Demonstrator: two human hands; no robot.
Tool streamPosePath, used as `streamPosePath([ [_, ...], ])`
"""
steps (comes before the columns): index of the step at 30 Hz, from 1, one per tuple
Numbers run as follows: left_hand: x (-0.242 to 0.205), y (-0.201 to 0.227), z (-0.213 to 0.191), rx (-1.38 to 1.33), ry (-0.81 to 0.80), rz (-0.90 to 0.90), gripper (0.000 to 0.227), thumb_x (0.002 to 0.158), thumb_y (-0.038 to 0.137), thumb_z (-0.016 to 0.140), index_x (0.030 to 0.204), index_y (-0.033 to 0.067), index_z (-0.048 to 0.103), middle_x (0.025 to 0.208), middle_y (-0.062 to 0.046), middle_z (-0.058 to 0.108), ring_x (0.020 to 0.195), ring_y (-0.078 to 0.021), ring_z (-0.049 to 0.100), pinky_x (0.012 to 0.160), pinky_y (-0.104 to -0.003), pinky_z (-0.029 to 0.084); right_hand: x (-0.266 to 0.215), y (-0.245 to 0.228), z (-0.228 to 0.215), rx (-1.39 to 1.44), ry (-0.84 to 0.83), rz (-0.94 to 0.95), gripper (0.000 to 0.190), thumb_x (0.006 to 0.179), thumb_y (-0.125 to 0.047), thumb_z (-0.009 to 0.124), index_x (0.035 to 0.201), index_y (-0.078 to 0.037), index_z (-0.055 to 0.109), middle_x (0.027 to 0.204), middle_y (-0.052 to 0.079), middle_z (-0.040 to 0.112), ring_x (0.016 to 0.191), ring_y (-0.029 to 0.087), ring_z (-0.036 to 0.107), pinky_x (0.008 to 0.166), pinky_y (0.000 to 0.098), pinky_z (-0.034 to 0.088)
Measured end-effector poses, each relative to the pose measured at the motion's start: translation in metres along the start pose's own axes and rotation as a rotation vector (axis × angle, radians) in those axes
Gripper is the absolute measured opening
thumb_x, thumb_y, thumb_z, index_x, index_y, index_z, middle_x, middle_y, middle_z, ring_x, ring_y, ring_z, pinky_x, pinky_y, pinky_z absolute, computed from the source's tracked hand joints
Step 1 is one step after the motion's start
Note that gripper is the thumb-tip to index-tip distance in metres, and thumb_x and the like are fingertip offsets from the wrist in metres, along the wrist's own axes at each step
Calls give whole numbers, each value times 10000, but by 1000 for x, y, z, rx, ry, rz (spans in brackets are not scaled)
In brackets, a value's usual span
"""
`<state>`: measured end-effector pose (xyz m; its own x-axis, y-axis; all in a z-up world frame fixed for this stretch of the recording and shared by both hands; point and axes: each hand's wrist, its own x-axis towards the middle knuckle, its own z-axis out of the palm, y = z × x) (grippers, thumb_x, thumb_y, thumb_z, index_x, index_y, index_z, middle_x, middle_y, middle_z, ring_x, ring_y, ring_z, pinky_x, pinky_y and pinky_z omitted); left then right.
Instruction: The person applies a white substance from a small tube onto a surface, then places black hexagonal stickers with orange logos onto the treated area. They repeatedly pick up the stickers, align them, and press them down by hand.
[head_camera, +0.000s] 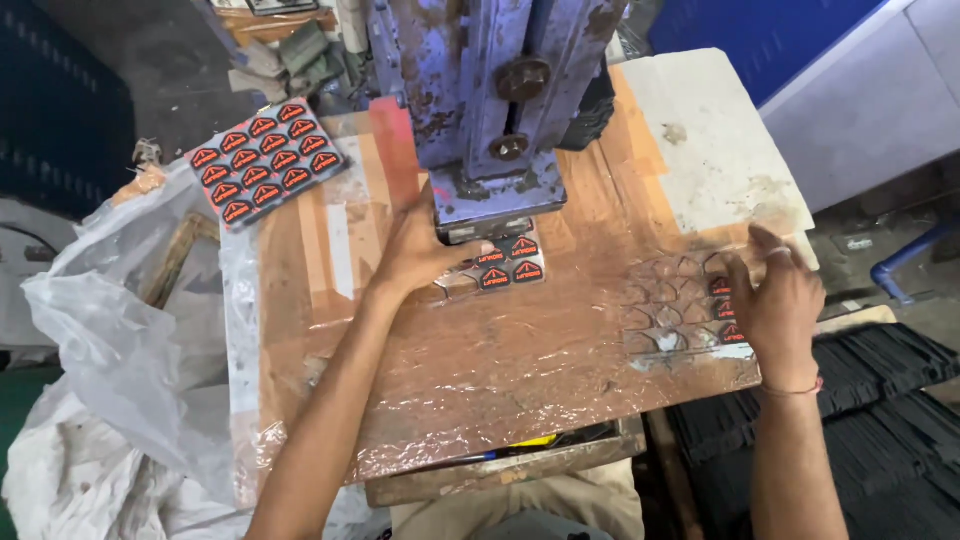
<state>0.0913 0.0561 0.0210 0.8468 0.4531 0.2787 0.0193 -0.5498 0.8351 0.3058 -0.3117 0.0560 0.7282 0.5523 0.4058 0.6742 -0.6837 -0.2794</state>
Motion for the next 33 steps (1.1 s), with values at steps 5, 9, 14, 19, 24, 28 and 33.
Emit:
streamPosePath([
  [5,-4,-33,26,-60,80,152,638,731,169,934,1299,43,672,1274,-151,735,1158,-282,723,1020,-383,559,79,-90,5,181,53,-322,430,1015,-200,768,1359,35,662,1356,258,674,1276,406,651,1097,468,511],
  [9,-10,-7,-1,24,-56,-193,603,695,220,919,1241,80,706,1177,-93,770,1059,-218,742,946,-337,559,164,-111,72,185,134,-620,542,833,-187,863,1287,45,681,1317,295,661,1216,476,607,1032,504,497],
  [14,-69,-21,-45,17,52,-235,614,701,206,884,1247,24,670,1162,-122,735,1031,-218,705,922,-352,530,192,-91,108,119,-81,-487,217,871,-146,850,1031,-30,761,1077,208,733,1054,426,665,913,503,539],
  [19,-129,5,-75,-52,27,-672,300,876,316,802,1037,63,782,643,-89,691,562,-118,610,532,-340,494,159,-101,63,275,214,-535,69,1066,-33,749,1134,-32,742,1075,156,730,987,352,699,867,443,551],
  [24,-158,2,-120,256,130,-603,413,839,399,819,1118,98,774,844,-109,773,732,-169,723,699,-340,567,-61,-105,44,-362,181,-686,312,1026,-195,624,1157,87,601,1032,213,618,880,321,569,699,427,452],
  [28,-143,21,-123,939,343,-389,1023,628,499,907,1436,-12,544,1363,-242,580,1273,-461,491,1023,-592,361,-95,-144,26,127,-302,-686,671,960,-478,499,1420,10,509,1511,200,462,1428,396,376,1166,550,270],
  [33,-99,-3,-13,610,148,48,827,897,479,753,1500,10,438,1544,-257,429,1453,-459,376,1209,-614,303,-20,-155,69,88,-362,-770,793,986,-554,502,1500,47,439,1607,233,370,1524,404,279,1251,523,184],
])
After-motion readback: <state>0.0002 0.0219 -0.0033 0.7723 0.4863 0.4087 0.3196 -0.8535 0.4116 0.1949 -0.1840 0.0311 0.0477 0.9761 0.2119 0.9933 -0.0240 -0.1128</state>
